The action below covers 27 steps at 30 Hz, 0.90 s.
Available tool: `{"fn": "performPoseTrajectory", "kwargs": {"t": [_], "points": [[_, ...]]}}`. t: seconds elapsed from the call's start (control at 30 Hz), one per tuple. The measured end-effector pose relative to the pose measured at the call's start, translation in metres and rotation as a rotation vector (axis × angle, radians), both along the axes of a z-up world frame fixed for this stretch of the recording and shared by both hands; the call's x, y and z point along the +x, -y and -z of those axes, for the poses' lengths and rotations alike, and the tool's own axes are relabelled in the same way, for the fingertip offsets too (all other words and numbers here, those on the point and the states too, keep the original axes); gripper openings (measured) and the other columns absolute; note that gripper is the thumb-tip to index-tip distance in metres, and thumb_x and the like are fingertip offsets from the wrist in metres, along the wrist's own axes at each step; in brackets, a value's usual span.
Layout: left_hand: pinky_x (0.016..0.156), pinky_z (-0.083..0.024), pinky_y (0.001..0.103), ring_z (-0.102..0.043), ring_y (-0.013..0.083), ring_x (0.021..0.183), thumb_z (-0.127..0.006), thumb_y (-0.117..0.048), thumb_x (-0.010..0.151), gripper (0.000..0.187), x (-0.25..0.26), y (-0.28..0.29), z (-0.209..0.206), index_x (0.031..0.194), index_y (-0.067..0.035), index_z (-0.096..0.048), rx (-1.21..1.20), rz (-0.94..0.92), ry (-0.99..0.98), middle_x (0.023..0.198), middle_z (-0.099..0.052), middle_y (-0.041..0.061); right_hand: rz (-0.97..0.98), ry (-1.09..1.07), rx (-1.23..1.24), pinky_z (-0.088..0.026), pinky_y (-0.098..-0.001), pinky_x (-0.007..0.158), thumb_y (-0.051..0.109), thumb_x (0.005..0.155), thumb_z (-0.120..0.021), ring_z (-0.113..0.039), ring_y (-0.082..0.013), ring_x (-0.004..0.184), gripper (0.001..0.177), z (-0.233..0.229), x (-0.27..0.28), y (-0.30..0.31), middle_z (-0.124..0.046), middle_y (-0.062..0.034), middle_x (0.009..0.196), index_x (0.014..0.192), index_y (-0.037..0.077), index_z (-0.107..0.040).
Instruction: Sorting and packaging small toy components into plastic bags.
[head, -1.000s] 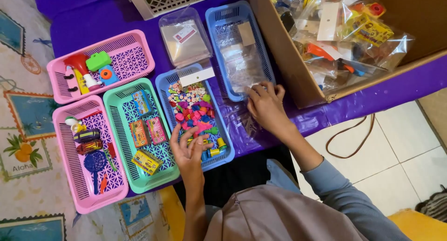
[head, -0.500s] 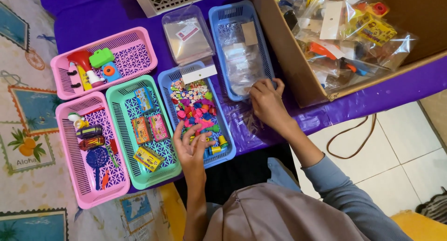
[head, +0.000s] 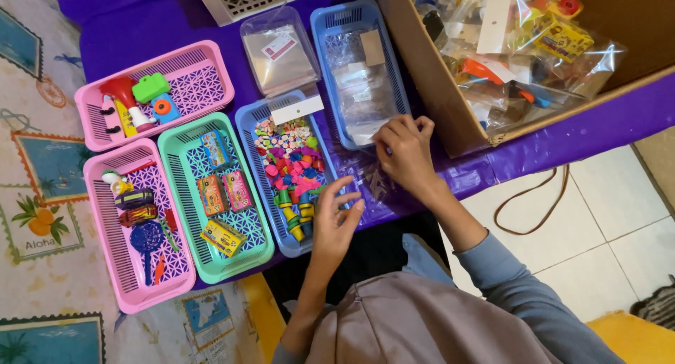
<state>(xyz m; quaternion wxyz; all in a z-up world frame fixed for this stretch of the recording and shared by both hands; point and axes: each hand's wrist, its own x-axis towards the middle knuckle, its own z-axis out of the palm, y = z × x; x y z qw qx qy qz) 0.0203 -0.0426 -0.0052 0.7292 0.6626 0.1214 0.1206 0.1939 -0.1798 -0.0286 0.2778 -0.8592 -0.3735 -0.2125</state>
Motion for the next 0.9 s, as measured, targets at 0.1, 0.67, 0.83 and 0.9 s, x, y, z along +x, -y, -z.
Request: {"fn": "performPoseTrajectory", "kwargs": {"t": [0.1, 0.67, 0.83, 0.9], "points": [[0.093, -0.061, 0.043, -0.060, 0.0425, 0.126, -0.069, -0.012, 0.096, 0.045, 0.017, 0.012, -0.010, 0.139, -0.002, -0.058, 0.186, 0.093, 0.020, 0.144, -0.047, 0.021, -0.021, 0.023, 0.064, -0.033, -0.0435, 0.092, 0.001, 0.078, -0.078, -0.064, -0.0220, 0.095, 0.017, -0.003, 0.000, 0.001, -0.070, -0.0003, 0.087, 0.084, 0.014, -0.068], [0.121, -0.014, 0.061, -0.021, 0.0471, 0.152, -0.034, -0.048, 0.109, 0.064, 0.088, 0.055, -0.018, 0.157, -0.009, -0.018, -0.458, 0.010, -0.117, 0.165, -0.017, 0.033, -0.018, -0.048, 0.198, -0.057, -0.0362, 0.072, 0.006, 0.093, -0.067, -0.073, -0.0293, 0.081, 0.014, -0.009, -0.013, 0.011, -0.074, -0.0092, 0.087, 0.107, 0.008, -0.070], [0.123, -0.017, 0.059, -0.015, 0.0498, 0.153, -0.023, -0.050, 0.111, 0.074, 0.095, 0.057, 0.005, 0.161, 0.003, -0.013, -0.505, 0.048, 0.001, 0.165, -0.012, 0.035, -0.062, -0.005, 0.244, -0.057, -0.0404, 0.076, 0.004, 0.088, -0.072, -0.074, -0.0318, 0.090, 0.025, -0.025, -0.018, 0.012, -0.075, -0.0135, 0.095, 0.113, 0.005, -0.072], [0.126, -0.021, 0.049, -0.022, 0.0368, 0.154, -0.024, -0.053, 0.111, 0.071, 0.096, 0.062, 0.012, 0.164, -0.008, -0.015, -0.617, 0.037, -0.057, 0.169, -0.016, 0.021, -0.084, -0.034, 0.260, -0.058, -0.0404, 0.076, -0.003, 0.083, -0.073, -0.075, -0.0300, 0.092, 0.019, -0.018, -0.018, 0.017, -0.078, -0.0075, 0.093, 0.098, 0.008, -0.077]]}}
